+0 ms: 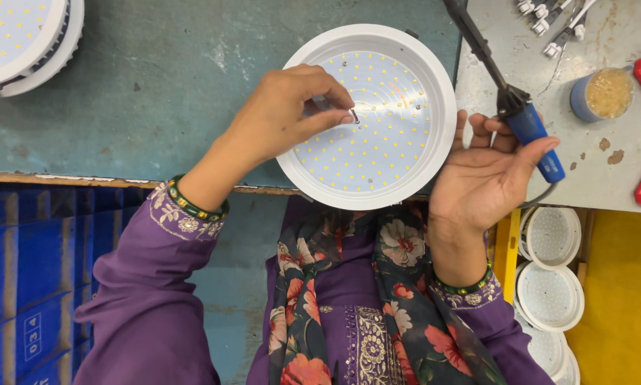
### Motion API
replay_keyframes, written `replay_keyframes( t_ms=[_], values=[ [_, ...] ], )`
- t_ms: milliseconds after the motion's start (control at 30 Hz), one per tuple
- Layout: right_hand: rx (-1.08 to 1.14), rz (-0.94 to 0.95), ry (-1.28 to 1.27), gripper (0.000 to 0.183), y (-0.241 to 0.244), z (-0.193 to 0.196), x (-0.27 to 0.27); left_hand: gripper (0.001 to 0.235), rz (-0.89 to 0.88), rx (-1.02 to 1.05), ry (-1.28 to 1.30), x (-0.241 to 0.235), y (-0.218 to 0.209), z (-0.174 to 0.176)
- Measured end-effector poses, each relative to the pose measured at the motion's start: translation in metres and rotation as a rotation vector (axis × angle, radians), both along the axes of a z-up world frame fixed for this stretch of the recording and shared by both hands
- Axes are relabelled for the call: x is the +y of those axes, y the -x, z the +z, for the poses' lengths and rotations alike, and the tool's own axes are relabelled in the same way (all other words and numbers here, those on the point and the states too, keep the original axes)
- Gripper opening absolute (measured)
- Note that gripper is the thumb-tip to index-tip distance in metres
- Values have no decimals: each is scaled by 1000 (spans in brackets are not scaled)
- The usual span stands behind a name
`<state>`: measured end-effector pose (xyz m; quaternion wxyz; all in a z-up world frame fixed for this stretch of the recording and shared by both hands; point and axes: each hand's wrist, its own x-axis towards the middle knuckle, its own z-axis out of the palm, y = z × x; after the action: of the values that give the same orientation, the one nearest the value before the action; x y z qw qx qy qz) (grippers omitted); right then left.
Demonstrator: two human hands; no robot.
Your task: The person uses a soldering iron to attach wires to LED modules inside circular white housings. They repeatedly solder connections, then move completed units aside and pick up new ones to continue the process.
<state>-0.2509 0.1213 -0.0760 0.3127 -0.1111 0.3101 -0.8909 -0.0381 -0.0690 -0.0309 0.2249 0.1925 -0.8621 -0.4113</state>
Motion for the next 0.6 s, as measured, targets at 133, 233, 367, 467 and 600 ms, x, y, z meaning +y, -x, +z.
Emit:
replay_keyframes(
  t_ms=[133, 233, 367, 467, 600],
  values=[
    [35, -5, -24, 49, 9, -4, 16, 15, 65, -64, 8, 7, 4, 5],
    [31, -26, -26, 49, 17, -6, 29, 19, 104, -33, 228, 12, 7, 6],
    [52, -26, -46, 46, 20, -5, 34, 20, 122, -83, 138, 14, 6, 1],
    [60, -10, -35, 47, 15, -1, 28, 15, 61, -53, 245, 15, 5, 0],
    [-21, 25, -24, 48, 2, 8, 17, 16, 1, 49, 305, 16, 5, 5]
  ],
)
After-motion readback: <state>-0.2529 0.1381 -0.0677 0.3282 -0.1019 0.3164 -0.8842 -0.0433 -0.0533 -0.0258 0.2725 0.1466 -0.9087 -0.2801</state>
